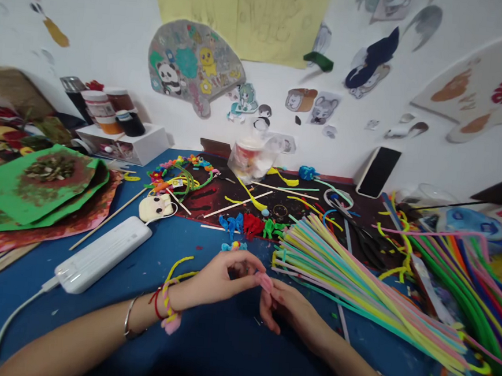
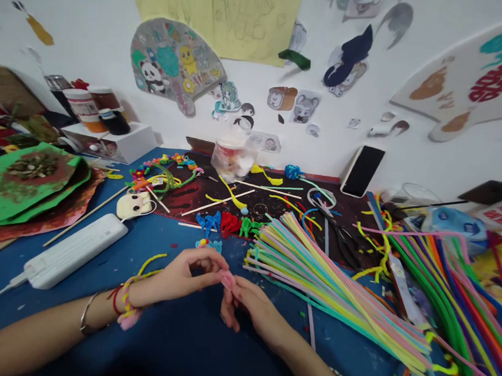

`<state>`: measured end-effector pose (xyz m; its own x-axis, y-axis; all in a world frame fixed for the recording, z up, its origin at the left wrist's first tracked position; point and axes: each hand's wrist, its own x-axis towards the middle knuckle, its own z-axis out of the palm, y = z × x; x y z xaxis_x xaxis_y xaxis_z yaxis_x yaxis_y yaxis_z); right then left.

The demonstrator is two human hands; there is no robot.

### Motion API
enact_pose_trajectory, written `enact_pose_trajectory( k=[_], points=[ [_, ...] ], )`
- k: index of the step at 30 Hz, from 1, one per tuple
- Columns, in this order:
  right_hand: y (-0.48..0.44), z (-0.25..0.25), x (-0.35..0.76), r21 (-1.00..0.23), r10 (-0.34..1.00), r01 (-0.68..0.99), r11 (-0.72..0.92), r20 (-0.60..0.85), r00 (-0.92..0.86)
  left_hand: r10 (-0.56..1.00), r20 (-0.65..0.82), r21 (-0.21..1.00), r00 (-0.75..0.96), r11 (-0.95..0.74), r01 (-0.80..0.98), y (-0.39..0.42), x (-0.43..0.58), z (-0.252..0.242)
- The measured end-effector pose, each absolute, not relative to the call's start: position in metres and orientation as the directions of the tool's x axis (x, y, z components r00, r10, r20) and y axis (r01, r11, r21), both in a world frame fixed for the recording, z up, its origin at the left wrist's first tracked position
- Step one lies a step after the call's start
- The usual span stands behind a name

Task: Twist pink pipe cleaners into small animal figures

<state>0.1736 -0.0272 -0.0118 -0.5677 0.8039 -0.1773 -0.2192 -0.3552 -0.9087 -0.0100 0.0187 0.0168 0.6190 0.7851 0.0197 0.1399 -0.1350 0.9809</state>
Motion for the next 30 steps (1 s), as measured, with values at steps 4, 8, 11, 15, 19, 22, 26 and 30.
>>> enact_pose_trajectory(
  k=[4,8,11,15,19,22,26,30],
  points=[
    [-0.026,-0.011,0.175,-0.924,0.801,-0.205,-0.322,-0.151,-0.579,0.771,0.01,0.966,0.636,-0.172,0.193,0.022,-0.011,0.019],
    [-0.026,-0.009,0.177,-0.932,0.788,-0.177,-0.316,-0.154,-0.597,0.73,-0.067,0.986,0.68,-0.057,0.158,0.023,-0.013,0.021],
    [-0.027,-0.004,0.179,-0.958,0.782,-0.077,-0.277,-0.178,-0.598,0.73,-0.071,0.981,0.68,-0.074,0.182,0.023,-0.014,0.023],
    [-0.03,0.003,0.182,-0.99,0.813,0.105,-0.094,-0.137,-0.566,0.705,0.007,0.965,0.709,-0.191,0.18,0.023,-0.014,0.025],
    [-0.032,0.002,0.181,-0.976,0.845,0.216,0.0,-0.116,-0.522,0.697,0.002,0.966,0.717,-0.187,0.179,0.022,-0.012,0.025],
    [-0.035,-0.007,0.18,-0.87,0.899,0.411,0.274,0.079,-0.431,0.701,-0.126,0.988,0.702,0.024,0.154,0.021,-0.01,0.019],
    [-0.036,-0.017,0.181,-0.387,0.756,0.664,0.64,0.472,-0.453,0.663,-0.249,0.947,0.706,0.321,0.033,0.02,-0.006,0.011],
    [-0.034,-0.015,0.183,-0.147,0.681,0.725,0.673,0.505,-0.53,0.66,-0.325,0.929,0.677,0.357,0.098,0.019,-0.002,0.007]
  ],
)
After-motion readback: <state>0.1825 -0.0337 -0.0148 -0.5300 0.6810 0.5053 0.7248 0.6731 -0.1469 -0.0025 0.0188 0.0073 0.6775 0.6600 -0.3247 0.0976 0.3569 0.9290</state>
